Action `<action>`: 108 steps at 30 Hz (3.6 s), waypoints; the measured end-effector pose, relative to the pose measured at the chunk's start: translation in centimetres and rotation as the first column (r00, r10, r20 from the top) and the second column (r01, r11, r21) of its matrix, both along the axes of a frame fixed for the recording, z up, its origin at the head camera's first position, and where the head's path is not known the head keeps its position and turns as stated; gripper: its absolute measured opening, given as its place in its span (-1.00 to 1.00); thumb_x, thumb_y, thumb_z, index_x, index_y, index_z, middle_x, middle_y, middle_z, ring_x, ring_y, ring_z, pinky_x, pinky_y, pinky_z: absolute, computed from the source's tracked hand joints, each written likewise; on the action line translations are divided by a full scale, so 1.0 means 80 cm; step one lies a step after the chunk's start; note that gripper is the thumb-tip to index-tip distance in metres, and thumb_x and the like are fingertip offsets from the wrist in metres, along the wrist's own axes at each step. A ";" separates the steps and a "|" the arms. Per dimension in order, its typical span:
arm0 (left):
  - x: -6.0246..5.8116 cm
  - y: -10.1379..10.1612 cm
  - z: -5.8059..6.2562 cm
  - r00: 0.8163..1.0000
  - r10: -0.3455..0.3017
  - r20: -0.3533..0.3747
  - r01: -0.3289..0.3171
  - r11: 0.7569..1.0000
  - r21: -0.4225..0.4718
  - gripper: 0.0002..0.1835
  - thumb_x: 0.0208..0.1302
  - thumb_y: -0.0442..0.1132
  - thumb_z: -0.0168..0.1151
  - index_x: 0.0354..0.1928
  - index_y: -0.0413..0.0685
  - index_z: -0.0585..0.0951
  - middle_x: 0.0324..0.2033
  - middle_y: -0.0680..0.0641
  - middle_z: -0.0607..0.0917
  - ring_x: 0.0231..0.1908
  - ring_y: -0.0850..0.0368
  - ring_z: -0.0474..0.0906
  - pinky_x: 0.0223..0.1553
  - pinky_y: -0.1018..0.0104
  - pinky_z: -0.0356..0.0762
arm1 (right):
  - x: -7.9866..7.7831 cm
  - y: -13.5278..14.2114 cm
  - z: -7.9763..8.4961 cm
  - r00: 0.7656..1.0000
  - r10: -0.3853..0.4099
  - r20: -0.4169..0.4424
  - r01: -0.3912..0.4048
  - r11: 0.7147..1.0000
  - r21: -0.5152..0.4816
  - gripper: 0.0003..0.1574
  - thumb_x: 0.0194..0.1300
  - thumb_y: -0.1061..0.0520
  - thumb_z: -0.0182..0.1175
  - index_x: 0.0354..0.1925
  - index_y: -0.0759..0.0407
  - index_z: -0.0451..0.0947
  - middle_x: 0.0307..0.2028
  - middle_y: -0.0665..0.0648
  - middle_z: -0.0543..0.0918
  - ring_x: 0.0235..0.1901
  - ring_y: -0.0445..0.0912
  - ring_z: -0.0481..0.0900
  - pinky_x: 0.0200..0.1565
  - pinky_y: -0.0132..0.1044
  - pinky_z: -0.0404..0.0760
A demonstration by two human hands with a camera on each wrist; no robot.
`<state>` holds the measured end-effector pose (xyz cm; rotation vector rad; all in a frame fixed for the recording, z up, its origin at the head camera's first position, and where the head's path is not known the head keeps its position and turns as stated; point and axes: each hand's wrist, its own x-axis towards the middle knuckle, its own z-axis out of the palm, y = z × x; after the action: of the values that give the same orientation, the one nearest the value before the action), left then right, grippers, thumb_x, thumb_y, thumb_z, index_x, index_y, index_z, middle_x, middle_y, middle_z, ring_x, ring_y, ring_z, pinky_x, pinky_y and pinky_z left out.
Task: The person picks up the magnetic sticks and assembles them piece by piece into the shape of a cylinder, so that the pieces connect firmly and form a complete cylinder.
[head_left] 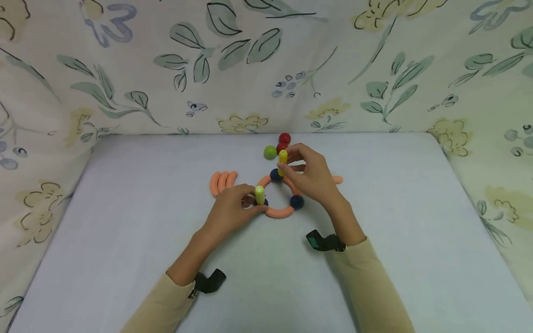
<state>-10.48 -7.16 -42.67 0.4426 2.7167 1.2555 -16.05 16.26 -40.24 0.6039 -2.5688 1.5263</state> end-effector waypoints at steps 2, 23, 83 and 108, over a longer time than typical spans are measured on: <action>0.000 0.001 0.000 1.000 -0.003 -0.014 0.003 1.000 -0.007 -0.73 0.19 -0.10 0.63 -0.12 0.06 0.77 -0.13 0.05 0.83 -0.09 0.15 0.81 -0.02 0.15 0.76 | 0.002 -0.003 -0.001 1.000 0.003 -0.018 -0.003 1.000 -0.015 -0.61 0.40 0.20 0.41 0.12 0.22 0.56 -0.01 0.16 0.73 0.02 -0.02 0.75 -0.03 -0.24 0.81; 0.000 0.001 0.001 0.999 -0.001 -0.036 0.001 1.000 -0.008 -0.77 0.17 -0.12 0.64 -0.16 0.03 0.82 -0.21 0.05 0.83 -0.15 0.17 0.79 -0.06 0.16 0.74 | 0.001 -0.008 -0.009 0.998 0.004 -0.061 -0.003 0.999 0.032 -0.61 0.40 0.26 0.39 0.14 0.27 0.55 -0.01 0.21 0.74 0.02 0.03 0.78 -0.03 -0.16 0.82; 0.003 0.000 -0.003 0.999 -0.008 -0.044 0.007 1.000 -0.022 -0.78 0.16 -0.12 0.65 -0.18 0.07 0.82 -0.25 0.09 0.83 -0.22 0.26 0.74 -0.15 0.30 0.71 | 0.029 0.095 -0.010 0.967 -0.161 0.199 0.021 0.826 0.563 -0.63 0.49 0.03 0.34 0.13 0.20 0.73 -0.07 0.18 0.79 -0.08 0.06 0.68 0.06 0.05 0.70; 0.003 0.001 -0.004 0.998 -0.012 -0.058 0.012 1.000 0.001 -0.79 0.15 -0.14 0.65 -0.19 0.05 0.83 -0.23 0.07 0.82 -0.18 0.23 0.78 -0.05 0.22 0.78 | 0.078 0.082 0.019 0.996 0.033 0.085 -0.028 0.998 -0.051 -0.62 0.40 0.28 0.38 0.14 0.14 0.57 -0.09 0.09 0.75 -0.02 -0.19 0.74 0.02 -0.38 0.77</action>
<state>-10.23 -7.12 -43.01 0.5026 2.7560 1.2609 -9.84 22.83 -38.70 0.5872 -2.5854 1.6562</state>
